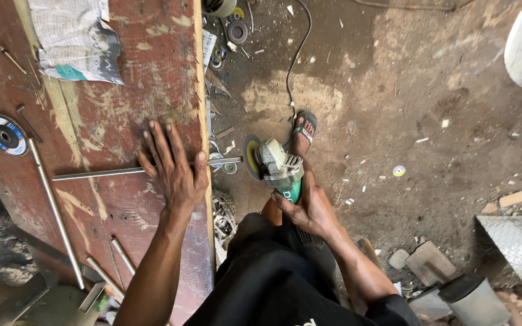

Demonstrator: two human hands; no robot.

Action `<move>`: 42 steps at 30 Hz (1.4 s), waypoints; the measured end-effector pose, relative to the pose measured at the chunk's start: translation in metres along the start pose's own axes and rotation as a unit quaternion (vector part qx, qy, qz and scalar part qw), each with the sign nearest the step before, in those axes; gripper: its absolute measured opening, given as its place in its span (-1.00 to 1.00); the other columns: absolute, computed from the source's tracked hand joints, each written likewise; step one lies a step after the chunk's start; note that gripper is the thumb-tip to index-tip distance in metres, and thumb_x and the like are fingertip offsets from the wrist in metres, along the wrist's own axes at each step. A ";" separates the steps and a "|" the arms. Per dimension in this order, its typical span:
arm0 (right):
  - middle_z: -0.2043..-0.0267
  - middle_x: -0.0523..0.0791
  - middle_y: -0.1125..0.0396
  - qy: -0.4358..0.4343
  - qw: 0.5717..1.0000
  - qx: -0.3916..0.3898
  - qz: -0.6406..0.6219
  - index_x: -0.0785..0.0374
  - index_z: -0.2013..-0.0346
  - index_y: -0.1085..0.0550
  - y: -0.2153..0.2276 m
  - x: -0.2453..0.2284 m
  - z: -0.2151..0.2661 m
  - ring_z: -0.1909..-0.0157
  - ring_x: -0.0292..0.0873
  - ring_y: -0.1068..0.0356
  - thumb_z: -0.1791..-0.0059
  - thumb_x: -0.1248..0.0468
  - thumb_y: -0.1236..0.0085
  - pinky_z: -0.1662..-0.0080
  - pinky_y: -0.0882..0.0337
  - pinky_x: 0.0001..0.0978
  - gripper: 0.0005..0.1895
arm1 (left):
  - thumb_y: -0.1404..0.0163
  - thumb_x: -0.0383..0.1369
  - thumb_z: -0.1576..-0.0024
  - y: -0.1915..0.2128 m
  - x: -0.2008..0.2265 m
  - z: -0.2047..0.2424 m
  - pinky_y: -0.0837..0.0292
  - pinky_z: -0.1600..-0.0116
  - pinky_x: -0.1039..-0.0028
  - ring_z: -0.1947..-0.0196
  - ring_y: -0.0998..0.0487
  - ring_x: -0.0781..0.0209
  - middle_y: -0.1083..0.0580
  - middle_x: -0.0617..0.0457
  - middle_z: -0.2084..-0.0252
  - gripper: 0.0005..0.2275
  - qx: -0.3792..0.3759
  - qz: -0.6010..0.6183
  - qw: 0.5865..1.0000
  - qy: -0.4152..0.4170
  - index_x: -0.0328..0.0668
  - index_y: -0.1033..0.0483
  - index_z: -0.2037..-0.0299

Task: The person uses an angle grinder to cut multiple metal rods on a wooden workbench. They hold each rod with one hand and operate the grinder with the other, producing sparks as the metal is cut. The cut pieces are placed on the table after each cut.

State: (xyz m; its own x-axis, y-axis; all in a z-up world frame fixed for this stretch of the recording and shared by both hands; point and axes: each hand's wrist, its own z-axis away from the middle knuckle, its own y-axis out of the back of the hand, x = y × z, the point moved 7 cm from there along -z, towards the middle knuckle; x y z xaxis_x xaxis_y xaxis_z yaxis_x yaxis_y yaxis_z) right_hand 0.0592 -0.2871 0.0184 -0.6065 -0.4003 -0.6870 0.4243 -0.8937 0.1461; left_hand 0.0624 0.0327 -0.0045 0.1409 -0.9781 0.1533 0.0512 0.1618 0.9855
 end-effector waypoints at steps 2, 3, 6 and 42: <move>0.06 0.48 -0.51 -0.002 1.000 -0.003 0.005 0.32 -0.35 -0.24 -0.012 0.027 -0.003 -0.08 0.64 -0.54 0.03 -0.03 -0.47 0.00 -0.53 0.51 -0.14 | 0.42 0.24 -0.46 -0.001 0.001 0.009 0.62 -0.61 -0.35 -0.77 0.27 -0.35 0.19 -0.32 -0.80 -0.21 0.003 -0.003 1.000 -0.008 -0.07 0.07 -0.78; 0.15 0.44 -0.52 -0.001 1.000 -0.005 0.015 0.32 -0.16 -0.35 -0.018 0.038 -0.006 -0.02 0.59 -0.58 0.02 -0.12 -0.49 0.02 -0.58 0.41 -0.25 | 0.35 0.21 -0.47 0.000 0.002 0.013 0.60 -0.60 -0.38 -0.77 0.28 -0.38 0.20 -0.34 -0.80 -0.22 0.010 -0.003 1.000 -0.014 -0.08 0.08 -0.79; 0.16 0.43 -0.51 0.000 1.000 -0.004 0.010 0.30 -0.13 -0.33 -0.039 0.074 -0.012 -0.01 0.61 -0.57 0.03 -0.16 -0.51 0.04 -0.56 0.44 -0.24 | 0.44 0.26 -0.45 -0.005 -0.002 0.002 0.71 -0.62 -0.24 -0.78 0.30 -0.31 0.20 -0.32 -0.80 -0.19 0.019 0.004 1.000 0.000 -0.10 0.09 -0.77; 0.13 0.12 -0.48 -0.129 0.980 0.136 0.068 0.35 -0.06 -0.41 0.094 0.044 0.012 0.13 0.05 -0.41 -0.08 0.00 -0.38 0.10 -0.42 0.00 -0.47 | 0.00 -0.62 -0.28 0.043 -0.009 -0.054 -0.16 0.73 0.54 0.64 -0.22 0.31 -0.32 -0.21 -0.25 -0.40 -0.049 0.156 0.970 -0.180 -0.07 -0.21 -0.55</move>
State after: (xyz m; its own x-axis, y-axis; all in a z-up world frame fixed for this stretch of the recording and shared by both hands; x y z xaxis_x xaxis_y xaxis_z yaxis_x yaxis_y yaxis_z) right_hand 0.0644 -0.3913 0.0106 -0.7215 -0.5260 -0.4503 0.3388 -0.8354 0.4329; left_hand 0.1167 0.0555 0.0322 -0.1892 -0.8591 0.4755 0.1587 0.4511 0.8782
